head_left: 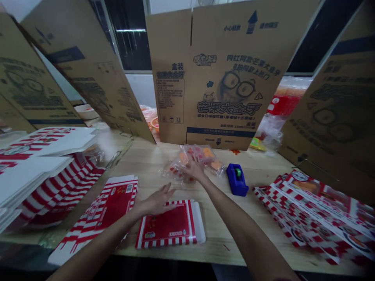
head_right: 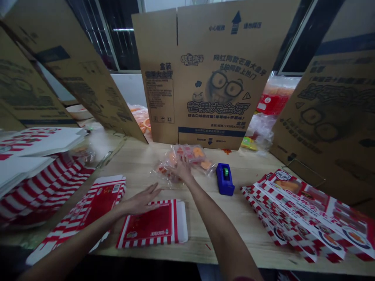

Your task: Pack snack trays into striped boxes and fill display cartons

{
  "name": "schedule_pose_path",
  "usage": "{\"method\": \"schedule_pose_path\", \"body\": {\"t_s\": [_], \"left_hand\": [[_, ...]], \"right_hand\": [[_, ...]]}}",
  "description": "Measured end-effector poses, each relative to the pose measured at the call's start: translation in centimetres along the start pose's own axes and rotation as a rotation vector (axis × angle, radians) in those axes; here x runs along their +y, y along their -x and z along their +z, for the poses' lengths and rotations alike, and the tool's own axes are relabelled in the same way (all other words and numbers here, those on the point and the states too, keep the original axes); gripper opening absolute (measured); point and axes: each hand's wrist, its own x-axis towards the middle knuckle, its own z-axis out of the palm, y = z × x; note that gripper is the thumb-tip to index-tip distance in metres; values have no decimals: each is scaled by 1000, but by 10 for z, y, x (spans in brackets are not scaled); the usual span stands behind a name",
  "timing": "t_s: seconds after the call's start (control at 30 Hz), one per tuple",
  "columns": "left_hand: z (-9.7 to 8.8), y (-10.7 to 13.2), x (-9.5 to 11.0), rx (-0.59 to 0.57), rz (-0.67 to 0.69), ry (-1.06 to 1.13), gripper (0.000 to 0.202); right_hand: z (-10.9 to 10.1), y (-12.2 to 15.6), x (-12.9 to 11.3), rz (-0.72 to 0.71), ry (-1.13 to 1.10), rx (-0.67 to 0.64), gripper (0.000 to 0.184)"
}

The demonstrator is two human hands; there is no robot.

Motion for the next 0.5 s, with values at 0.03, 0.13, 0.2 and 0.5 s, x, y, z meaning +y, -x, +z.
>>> {"method": "schedule_pose_path", "body": {"t_s": [0.03,0.13,0.2,0.5], "left_hand": [[5,0,5,30,-2,19,84],[14,-15,13,83,-50,61,86],[15,-27,16,102,-63,70,81],[22,-11,42,97,-2,24,69]], "right_hand": [[-1,5,4,-30,-15,16,70],[0,29,17,-88,-13,55,57],[3,53,27,-108,-3,94,52],[-17,139,57,26,126,104,28]]}}
